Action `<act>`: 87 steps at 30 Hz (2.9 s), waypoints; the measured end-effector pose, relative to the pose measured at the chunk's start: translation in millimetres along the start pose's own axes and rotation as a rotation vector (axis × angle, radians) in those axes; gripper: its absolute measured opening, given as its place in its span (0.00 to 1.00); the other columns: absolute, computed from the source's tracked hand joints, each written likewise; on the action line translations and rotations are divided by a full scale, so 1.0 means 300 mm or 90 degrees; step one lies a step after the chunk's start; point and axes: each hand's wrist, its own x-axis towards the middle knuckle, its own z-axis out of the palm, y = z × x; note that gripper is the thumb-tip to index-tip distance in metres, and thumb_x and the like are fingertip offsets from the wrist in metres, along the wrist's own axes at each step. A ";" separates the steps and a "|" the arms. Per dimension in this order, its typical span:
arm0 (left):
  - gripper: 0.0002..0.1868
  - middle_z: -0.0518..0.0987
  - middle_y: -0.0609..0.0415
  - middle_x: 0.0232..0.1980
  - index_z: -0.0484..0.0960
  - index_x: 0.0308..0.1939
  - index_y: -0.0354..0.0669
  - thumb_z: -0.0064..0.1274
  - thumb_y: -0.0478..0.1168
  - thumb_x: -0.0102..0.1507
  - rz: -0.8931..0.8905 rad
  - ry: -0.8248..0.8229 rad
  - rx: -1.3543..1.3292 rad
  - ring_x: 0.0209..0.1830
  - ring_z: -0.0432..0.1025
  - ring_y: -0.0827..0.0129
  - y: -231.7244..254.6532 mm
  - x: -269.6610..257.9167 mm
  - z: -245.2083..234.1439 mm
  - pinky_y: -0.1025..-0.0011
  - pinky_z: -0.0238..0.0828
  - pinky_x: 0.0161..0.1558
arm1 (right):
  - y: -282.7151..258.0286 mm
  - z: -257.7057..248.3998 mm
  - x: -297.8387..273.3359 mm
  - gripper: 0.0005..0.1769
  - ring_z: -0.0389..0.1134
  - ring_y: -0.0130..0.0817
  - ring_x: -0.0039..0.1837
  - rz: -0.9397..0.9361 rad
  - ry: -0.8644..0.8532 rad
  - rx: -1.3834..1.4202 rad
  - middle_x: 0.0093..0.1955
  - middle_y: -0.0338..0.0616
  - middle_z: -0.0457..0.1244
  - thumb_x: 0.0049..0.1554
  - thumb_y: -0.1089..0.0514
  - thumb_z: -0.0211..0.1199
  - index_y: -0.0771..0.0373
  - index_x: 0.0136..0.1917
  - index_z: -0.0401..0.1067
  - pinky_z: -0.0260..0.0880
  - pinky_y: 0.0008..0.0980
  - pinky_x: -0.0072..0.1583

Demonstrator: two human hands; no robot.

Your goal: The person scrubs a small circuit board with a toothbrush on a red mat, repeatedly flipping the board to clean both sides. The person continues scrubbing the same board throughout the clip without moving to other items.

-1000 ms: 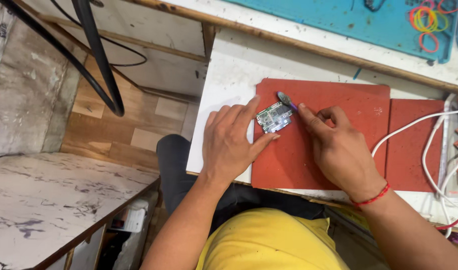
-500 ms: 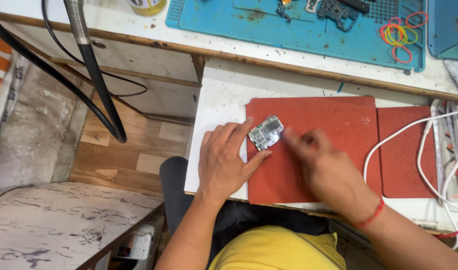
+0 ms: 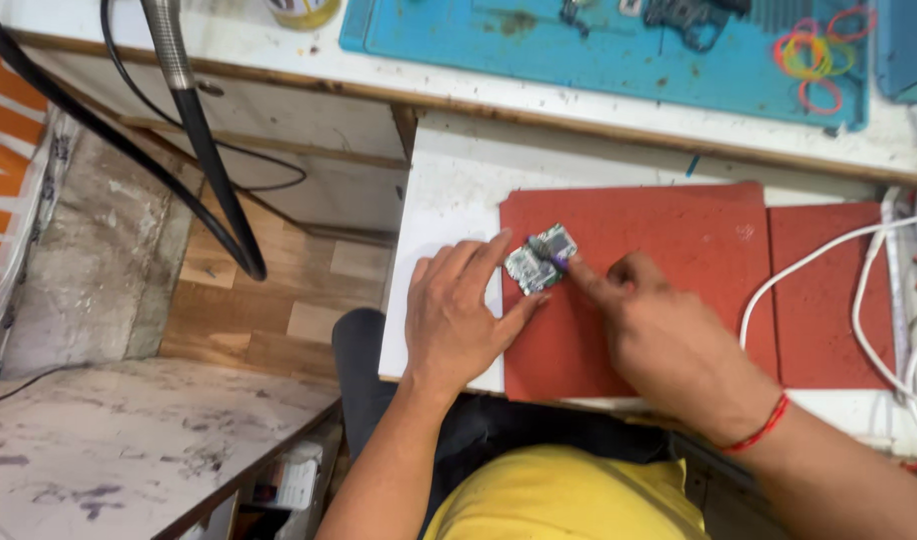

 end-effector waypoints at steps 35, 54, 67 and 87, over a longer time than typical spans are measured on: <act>0.36 0.80 0.55 0.48 0.81 0.59 0.40 0.71 0.53 0.52 -0.050 -0.018 -0.019 0.47 0.74 0.62 0.004 0.007 -0.004 0.61 0.66 0.49 | 0.051 0.049 -0.017 0.36 0.71 0.53 0.40 -0.153 0.026 0.018 0.55 0.53 0.64 0.52 0.66 0.53 0.51 0.74 0.65 0.73 0.47 0.39; 0.39 0.78 0.52 0.51 0.80 0.60 0.41 0.74 0.51 0.48 -0.086 -0.031 -0.076 0.50 0.73 0.58 -0.019 -0.012 0.010 0.59 0.66 0.54 | -0.016 0.059 -0.064 0.35 0.70 0.59 0.43 -0.058 0.014 0.058 0.54 0.56 0.64 0.55 0.67 0.50 0.49 0.75 0.64 0.73 0.52 0.45; 0.25 0.77 0.55 0.47 0.85 0.50 0.44 0.68 0.52 0.54 -0.017 -0.009 0.008 0.46 0.71 0.60 0.003 -0.017 -0.003 0.60 0.64 0.50 | 0.046 0.077 -0.073 0.35 0.71 0.58 0.43 -0.014 0.060 0.061 0.53 0.54 0.65 0.55 0.67 0.53 0.49 0.75 0.64 0.73 0.51 0.45; 0.23 0.76 0.56 0.44 0.86 0.46 0.42 0.70 0.52 0.54 -0.019 0.001 0.012 0.44 0.71 0.62 0.009 -0.015 -0.009 0.61 0.64 0.48 | 0.027 0.059 -0.058 0.33 0.71 0.57 0.41 -0.077 0.050 0.053 0.52 0.55 0.65 0.55 0.66 0.54 0.52 0.74 0.66 0.73 0.49 0.41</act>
